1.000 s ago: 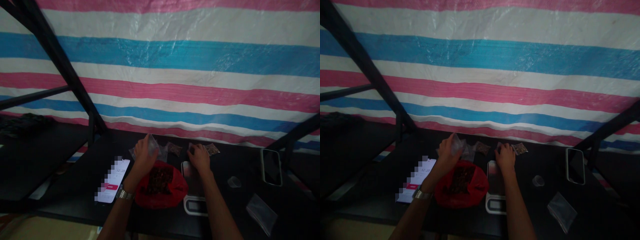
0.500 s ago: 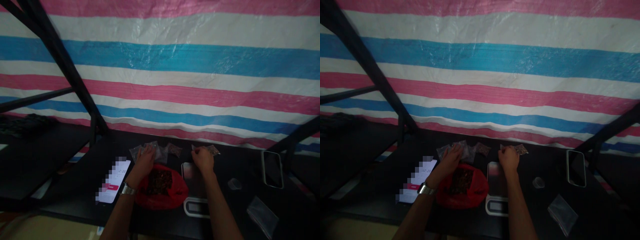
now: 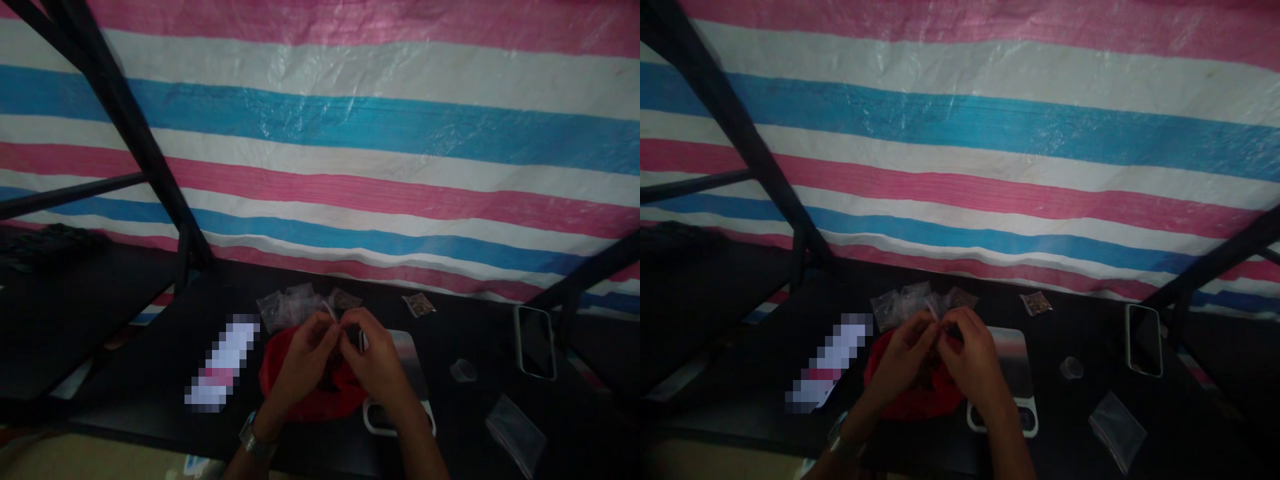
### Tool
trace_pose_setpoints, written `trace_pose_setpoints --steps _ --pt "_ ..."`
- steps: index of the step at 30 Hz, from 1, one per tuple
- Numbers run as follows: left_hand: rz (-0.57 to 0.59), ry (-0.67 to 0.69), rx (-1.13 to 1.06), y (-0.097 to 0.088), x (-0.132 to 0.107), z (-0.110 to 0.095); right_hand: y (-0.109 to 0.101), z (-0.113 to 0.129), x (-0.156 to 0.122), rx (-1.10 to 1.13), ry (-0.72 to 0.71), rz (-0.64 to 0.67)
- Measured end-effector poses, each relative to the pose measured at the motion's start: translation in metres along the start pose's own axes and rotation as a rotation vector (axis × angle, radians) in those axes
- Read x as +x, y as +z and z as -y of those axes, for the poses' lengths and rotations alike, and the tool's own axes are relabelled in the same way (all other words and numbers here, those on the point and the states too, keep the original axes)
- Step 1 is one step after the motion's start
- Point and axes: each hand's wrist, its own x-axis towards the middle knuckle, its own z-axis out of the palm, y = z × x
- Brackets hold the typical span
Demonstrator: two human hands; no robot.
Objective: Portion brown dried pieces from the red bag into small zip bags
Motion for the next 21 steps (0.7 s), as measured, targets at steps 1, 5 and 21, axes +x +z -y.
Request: trace_pose_setpoints --steps 1,5,21 --pt "-0.024 -0.001 -0.017 0.000 0.000 0.002 0.003 0.001 -0.002 -0.018 -0.020 0.017" --pt "-0.041 -0.010 -0.022 -0.007 0.003 0.005 0.006 -0.003 -0.007 -0.149 -0.096 0.057" --pt "-0.134 0.034 0.005 -0.013 0.003 -0.001 0.011 0.002 -0.011 -0.169 -0.021 0.068"
